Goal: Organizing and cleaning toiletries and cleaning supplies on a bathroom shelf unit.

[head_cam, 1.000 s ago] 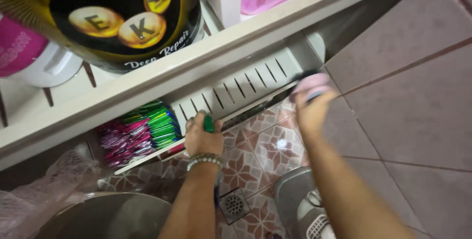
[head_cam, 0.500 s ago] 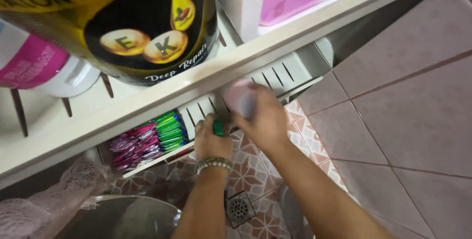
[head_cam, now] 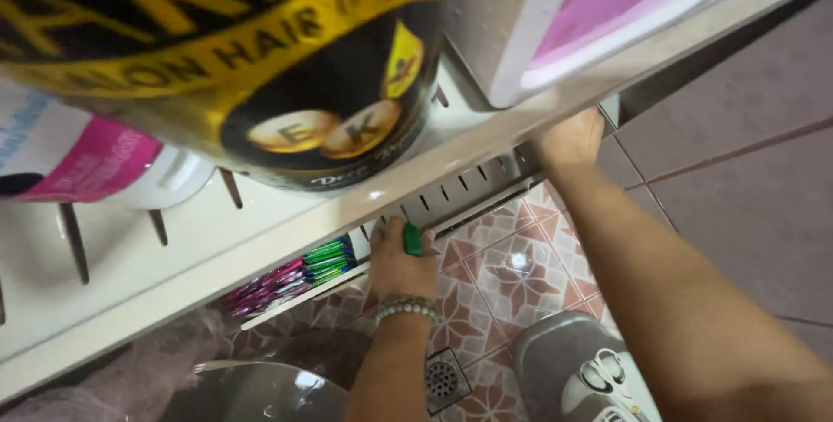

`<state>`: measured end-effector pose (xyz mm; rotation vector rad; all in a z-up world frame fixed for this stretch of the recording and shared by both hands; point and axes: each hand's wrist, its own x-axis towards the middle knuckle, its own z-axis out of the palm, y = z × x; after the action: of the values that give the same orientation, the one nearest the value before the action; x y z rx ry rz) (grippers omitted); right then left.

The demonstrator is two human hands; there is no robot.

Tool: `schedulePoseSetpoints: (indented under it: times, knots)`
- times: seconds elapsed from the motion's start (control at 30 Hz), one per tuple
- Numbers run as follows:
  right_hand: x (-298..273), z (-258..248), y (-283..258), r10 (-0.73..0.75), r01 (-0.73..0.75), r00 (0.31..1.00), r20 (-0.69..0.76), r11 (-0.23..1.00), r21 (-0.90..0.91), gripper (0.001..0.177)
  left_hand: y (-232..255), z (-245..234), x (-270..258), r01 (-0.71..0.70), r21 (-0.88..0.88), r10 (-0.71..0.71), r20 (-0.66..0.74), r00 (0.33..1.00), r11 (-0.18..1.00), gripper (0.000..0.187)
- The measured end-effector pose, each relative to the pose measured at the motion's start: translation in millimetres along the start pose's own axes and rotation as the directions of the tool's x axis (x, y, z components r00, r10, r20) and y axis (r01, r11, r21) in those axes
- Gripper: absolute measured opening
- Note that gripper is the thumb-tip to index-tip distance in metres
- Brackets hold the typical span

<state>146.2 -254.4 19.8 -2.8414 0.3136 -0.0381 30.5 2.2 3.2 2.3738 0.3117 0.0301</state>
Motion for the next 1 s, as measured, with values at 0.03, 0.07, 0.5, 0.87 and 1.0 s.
schedulePoseSetpoints:
  times: [0.03, 0.07, 0.5, 0.87, 1.0]
  knots:
    - [-0.9, 11.8, 2.5, 0.082, -0.055, 0.99, -0.113, 0.974, 0.218, 0.028, 1.2, 1.0, -0.2, -0.019, 0.008, 0.019, -0.009, 1.0, 1.0, 0.043]
    - [-1.5, 22.9, 6.9, 0.184, -0.081, 0.962, -0.203, 0.899, 0.43, 0.029, 3.8, 3.0, -1.1, -0.037, 0.016, 0.038, -0.018, 0.999, 0.999, 0.043]
    - [-14.5, -28.2, 21.2, -0.202, 0.163, 0.963, -0.18, 0.964, -0.209, 0.016, 37.2, 12.9, -1.2, -0.035, 0.034, 0.037, -0.046, 0.998, 0.999, 0.051]
    - [-10.4, -162.6, -30.9, 0.353, -0.232, 0.895, 0.271, 0.89, -0.393, 0.059, 51.7, 3.6, -0.5, 0.032, 0.047, -0.034, 0.038, 0.999, 0.998, 0.049]
    - [0.8, -118.6, -12.2, 0.348, -0.241, 0.912, 0.215, 0.882, -0.406, 0.055, 40.5, 0.2, 2.0, -0.036, 0.045, 0.035, 0.01, 0.999, 0.998, 0.048]
